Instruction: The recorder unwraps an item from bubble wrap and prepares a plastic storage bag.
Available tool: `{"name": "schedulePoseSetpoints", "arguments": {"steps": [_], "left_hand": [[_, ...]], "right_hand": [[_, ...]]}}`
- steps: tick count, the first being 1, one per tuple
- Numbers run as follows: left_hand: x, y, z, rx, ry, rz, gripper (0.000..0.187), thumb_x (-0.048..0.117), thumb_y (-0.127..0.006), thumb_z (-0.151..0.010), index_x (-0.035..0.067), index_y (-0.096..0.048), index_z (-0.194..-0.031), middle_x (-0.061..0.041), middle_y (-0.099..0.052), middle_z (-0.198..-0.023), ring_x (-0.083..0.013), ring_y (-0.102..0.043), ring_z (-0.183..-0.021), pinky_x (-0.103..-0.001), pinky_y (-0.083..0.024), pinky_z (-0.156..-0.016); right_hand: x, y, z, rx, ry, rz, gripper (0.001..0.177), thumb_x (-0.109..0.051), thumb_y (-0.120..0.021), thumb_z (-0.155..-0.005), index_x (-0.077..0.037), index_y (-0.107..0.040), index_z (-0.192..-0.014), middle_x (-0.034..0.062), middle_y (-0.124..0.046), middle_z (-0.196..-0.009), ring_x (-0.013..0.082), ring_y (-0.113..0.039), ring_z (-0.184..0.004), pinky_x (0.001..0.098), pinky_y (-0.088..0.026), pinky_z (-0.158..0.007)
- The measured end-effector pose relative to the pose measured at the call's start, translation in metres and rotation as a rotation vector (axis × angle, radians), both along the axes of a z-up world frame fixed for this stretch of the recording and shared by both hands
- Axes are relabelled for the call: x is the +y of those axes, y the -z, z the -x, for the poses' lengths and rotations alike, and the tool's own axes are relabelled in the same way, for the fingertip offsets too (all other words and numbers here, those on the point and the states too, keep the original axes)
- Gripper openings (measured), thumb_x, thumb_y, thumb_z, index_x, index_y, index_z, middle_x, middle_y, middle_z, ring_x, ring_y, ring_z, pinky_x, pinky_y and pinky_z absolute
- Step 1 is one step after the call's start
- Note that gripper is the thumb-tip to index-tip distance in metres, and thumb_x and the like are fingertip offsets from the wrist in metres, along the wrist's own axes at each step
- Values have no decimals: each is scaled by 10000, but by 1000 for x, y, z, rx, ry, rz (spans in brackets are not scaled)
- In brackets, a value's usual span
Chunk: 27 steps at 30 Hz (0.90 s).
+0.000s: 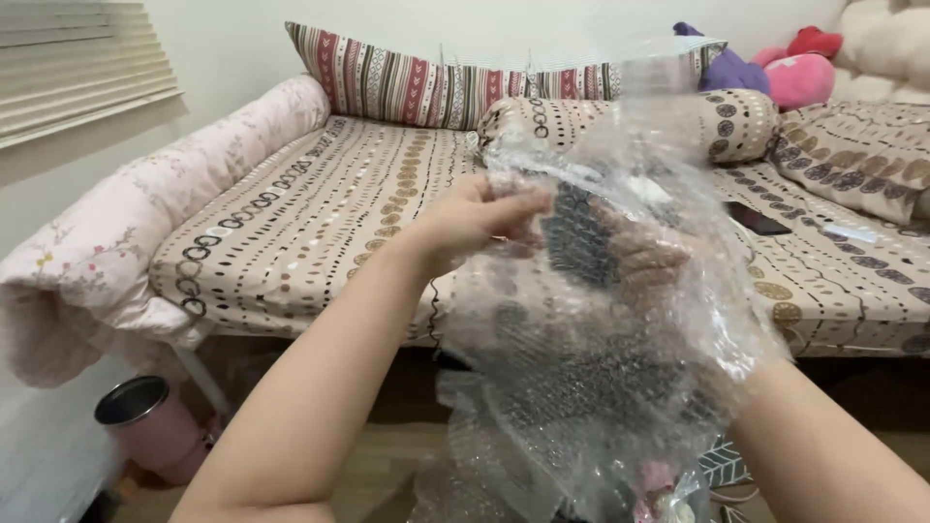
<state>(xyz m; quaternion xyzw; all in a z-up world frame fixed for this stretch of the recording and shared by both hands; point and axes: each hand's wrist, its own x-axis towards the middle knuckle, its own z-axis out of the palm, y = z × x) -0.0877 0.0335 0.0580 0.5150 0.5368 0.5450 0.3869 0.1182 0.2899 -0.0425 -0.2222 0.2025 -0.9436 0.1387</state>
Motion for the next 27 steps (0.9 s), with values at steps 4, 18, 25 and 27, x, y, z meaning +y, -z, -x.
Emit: {"name": "schedulePoseSetpoints", "arguments": {"steps": [4,18,25,27], "left_hand": [[-8,-12,2,-121,27,-16,408,373,-716,-930,-5,-676,-1079,-156,-718,-1031,-223,-757,-824,-329,-615,-634],[-10,-18,1,22,-198,-94,1048,-124,-614,-772,279,-179,-1635,-241,-715,-1218,-259,-700,-842,-375,-644,-706],[10,6,6,794,-416,-630,1140,33,-1003,-712,163,-259,-1566,-280,-436,-1496,-401,-476,-1263,-549,-492,-982],[-6,-12,-23,621,-509,-533,1113,236,-976,-663,143,-197,-1453,-213,-407,-1333,-304,-508,-1196,-415,-540,-903]], "right_hand": [[-28,7,-13,117,191,291,359,-255,-430,-1149,39,-545,-1319,86,-736,-1006,183,-703,-908,309,-577,-792],[-129,-67,-45,97,967,-358,757,-532,-560,-1007,-112,-310,-1585,281,-418,-1543,488,-433,-1405,721,-354,-1099],[-123,-72,-29,-594,1399,-580,468,-408,-588,-922,-142,-527,-1302,184,-650,-1287,334,-614,-1232,566,-478,-1043],[-108,-61,-28,-519,1297,-601,338,-343,-626,-934,-151,-560,-1204,163,-634,-1258,346,-619,-1212,554,-460,-1039]]}}
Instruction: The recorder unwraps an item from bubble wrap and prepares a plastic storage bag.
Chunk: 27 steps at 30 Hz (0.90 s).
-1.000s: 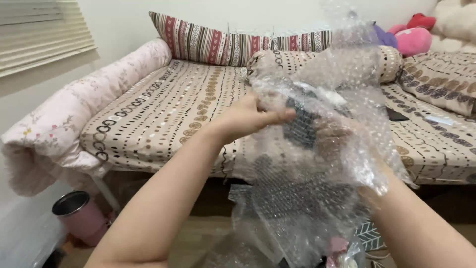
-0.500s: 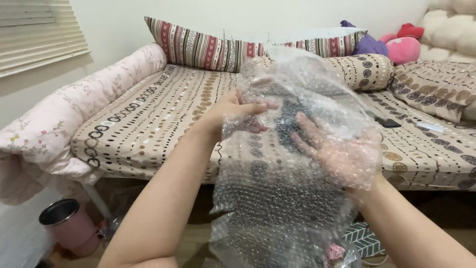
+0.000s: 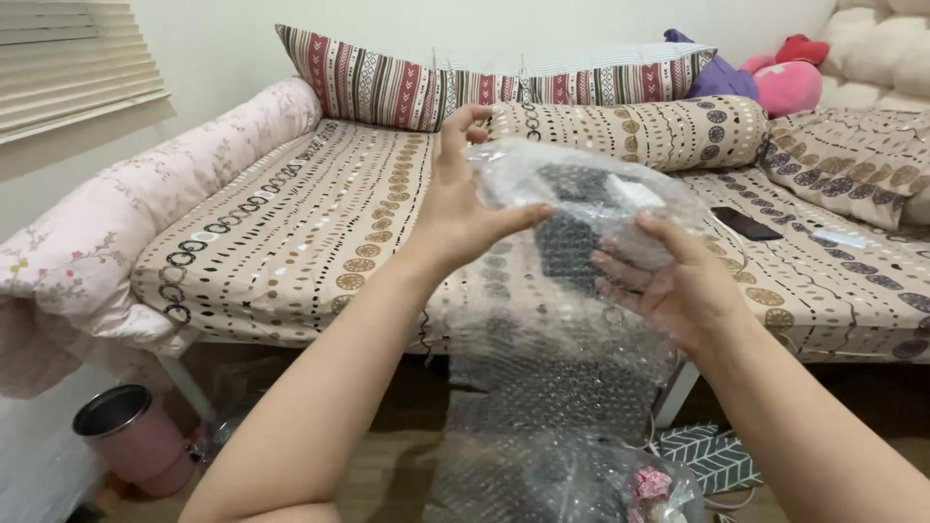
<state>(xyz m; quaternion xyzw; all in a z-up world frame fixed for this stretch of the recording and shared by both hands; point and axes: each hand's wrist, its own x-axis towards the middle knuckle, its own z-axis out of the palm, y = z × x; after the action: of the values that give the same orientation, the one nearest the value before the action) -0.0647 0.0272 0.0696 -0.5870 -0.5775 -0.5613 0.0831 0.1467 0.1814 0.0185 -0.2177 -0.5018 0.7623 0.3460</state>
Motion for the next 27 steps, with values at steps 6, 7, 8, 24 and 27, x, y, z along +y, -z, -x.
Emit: {"name": "schedulePoseSetpoints", "arguments": {"steps": [6,7,8,24,27], "left_hand": [[22,20,18,5,-7,7,539,140,-613,-864,77,-377,-1345,-143,-585,-1146,-226,-648,-1038,-318,-597,-856],[30,22,23,4,-7,8,539,140,-613,-864,77,-377,-1345,-143,-585,-1146,-226,-648,-1038,-318,-597,-856],[38,24,29,-153,31,148,360,223,-588,-946,59,-535,-1262,-157,-660,-1100,-244,-646,-954,-358,-560,-787],[42,32,70,-885,542,616,283,264,-730,-878,56,-541,-912,-221,-598,-1128,-256,-606,-907,-385,-557,-762],[15,12,54,-1033,537,535,198,87,-618,-836,60,-466,-713,-235,-614,-1192,-323,-731,-979,-427,-667,-805]], "right_hand": [[-51,-37,-1,-52,6,-46,434,-392,-467,-933,-52,-604,-1166,218,-677,-1248,377,-665,-1156,559,-495,-971],[-49,-39,-2,-53,6,-46,434,-392,-467,-933,-52,-604,-1166,218,-677,-1248,377,-665,-1156,559,-495,-971],[-46,-41,-4,-89,13,-73,421,-360,-457,-945,-27,-606,-1155,220,-684,-1246,376,-666,-1146,565,-491,-970],[-17,-38,-20,-55,36,-193,253,-230,-449,-1073,-13,-563,-1010,219,-709,-954,326,-725,-909,478,-598,-839],[-12,-42,-25,-72,95,-188,265,-238,-450,-1071,-11,-586,-1061,181,-708,-981,294,-720,-909,463,-597,-826]]}}
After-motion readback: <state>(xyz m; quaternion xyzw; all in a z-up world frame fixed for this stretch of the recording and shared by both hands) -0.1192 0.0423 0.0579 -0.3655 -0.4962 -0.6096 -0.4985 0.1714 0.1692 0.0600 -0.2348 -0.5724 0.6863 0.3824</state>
